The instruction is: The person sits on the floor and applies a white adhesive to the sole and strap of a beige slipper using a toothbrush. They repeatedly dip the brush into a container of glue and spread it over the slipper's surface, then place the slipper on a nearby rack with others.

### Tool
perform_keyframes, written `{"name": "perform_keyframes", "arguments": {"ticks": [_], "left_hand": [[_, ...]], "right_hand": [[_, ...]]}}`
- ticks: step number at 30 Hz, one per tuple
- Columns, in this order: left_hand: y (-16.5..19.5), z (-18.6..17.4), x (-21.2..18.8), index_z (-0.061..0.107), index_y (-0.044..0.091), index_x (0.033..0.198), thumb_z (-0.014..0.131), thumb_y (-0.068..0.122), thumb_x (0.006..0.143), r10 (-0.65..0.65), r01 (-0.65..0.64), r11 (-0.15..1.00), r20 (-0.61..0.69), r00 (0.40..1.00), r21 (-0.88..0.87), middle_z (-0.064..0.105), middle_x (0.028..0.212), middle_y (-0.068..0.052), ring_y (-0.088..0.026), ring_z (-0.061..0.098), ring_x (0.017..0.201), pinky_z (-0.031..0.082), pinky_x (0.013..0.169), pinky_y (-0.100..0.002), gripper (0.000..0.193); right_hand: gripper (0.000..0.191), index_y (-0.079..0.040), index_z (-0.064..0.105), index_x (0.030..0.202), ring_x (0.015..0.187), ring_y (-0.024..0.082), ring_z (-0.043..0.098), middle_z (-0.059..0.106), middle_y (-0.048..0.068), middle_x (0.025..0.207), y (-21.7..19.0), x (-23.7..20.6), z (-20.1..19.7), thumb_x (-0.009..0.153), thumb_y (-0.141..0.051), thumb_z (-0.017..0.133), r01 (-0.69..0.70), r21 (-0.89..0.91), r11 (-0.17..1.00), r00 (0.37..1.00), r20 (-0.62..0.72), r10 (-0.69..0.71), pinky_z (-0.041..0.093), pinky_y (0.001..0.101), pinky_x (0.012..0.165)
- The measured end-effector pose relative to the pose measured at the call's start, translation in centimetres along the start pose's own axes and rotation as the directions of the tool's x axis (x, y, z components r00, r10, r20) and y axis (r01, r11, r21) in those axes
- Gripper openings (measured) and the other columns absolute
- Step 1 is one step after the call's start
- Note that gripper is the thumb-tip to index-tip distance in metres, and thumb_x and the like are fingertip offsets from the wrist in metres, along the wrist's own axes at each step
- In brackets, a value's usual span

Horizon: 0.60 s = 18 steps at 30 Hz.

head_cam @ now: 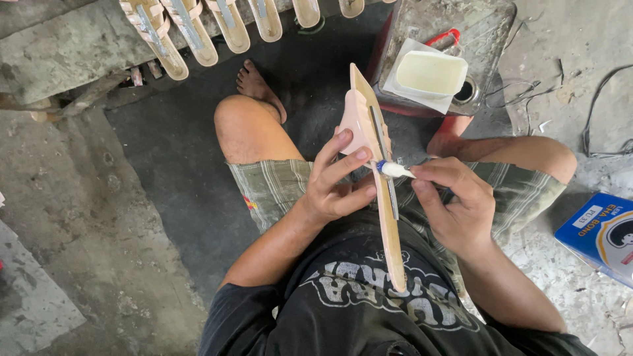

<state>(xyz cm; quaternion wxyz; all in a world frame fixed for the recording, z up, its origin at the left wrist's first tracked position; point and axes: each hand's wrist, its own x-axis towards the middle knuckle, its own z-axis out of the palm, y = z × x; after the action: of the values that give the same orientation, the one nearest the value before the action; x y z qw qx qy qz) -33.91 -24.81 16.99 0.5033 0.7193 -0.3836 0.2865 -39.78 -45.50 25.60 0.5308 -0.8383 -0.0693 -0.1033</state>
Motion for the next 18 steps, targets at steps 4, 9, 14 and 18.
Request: {"name": "perform_keyframes", "arguments": {"ticks": [4,9,14,18], "left_hand": [[0.0,-0.2,0.3,0.05,0.027,0.134,0.094,0.0,0.088,0.008,-0.008,0.999,-0.004,1.0,0.042,0.048,0.149,-0.006,-0.038,0.045,0.145,0.047,0.122,-0.057,0.069],[0.0,-0.4,0.6,0.053,0.027,0.132,0.093,0.0,0.088,-0.012,0.012,0.998,0.004,1.0,0.066,0.049,0.148,-0.007,-0.039,0.045,0.145,0.046,0.122,-0.059,0.065],[-0.4,-0.6,0.6,0.053,0.026,0.13,0.092,0.0,0.089,-0.028,0.027,0.996,0.005,1.0,0.083,0.049,0.148,-0.007,-0.038,0.045,0.145,0.045,0.123,-0.057,0.062],[-0.5,-0.5,0.5,0.053,0.026,0.13,0.092,0.001,0.09,-0.057,0.057,0.996,-0.003,0.998,0.074,0.05,0.148,-0.007,-0.037,0.043,0.146,0.045,0.125,-0.056,0.061]], "right_hand": [[0.02,-0.001,0.065,0.111,0.097,0.021,0.071,0.072,0.013,0.107,-0.1,-0.4,-0.2,0.095,0.011,0.07,-0.044,0.065,0.997,0.998,0.037,0.042,0.055,0.0277,0.082],[0.02,0.001,0.065,0.111,0.094,0.02,0.069,0.072,0.013,0.107,-0.4,-1.0,-0.5,0.095,0.012,0.069,-0.077,0.107,0.991,0.995,0.064,0.07,0.054,0.0265,0.079],[0.02,0.001,0.065,0.111,0.095,0.021,0.069,0.071,0.015,0.108,-0.9,-1.7,-0.5,0.094,0.013,0.067,-0.095,0.145,0.985,0.994,0.072,0.085,0.054,0.0262,0.078],[0.02,0.001,0.064,0.11,0.092,0.02,0.069,0.07,0.015,0.106,-1.4,-2.2,-0.7,0.093,0.012,0.067,-0.094,0.148,0.985,0.994,0.077,0.084,0.053,0.0262,0.076]]}}
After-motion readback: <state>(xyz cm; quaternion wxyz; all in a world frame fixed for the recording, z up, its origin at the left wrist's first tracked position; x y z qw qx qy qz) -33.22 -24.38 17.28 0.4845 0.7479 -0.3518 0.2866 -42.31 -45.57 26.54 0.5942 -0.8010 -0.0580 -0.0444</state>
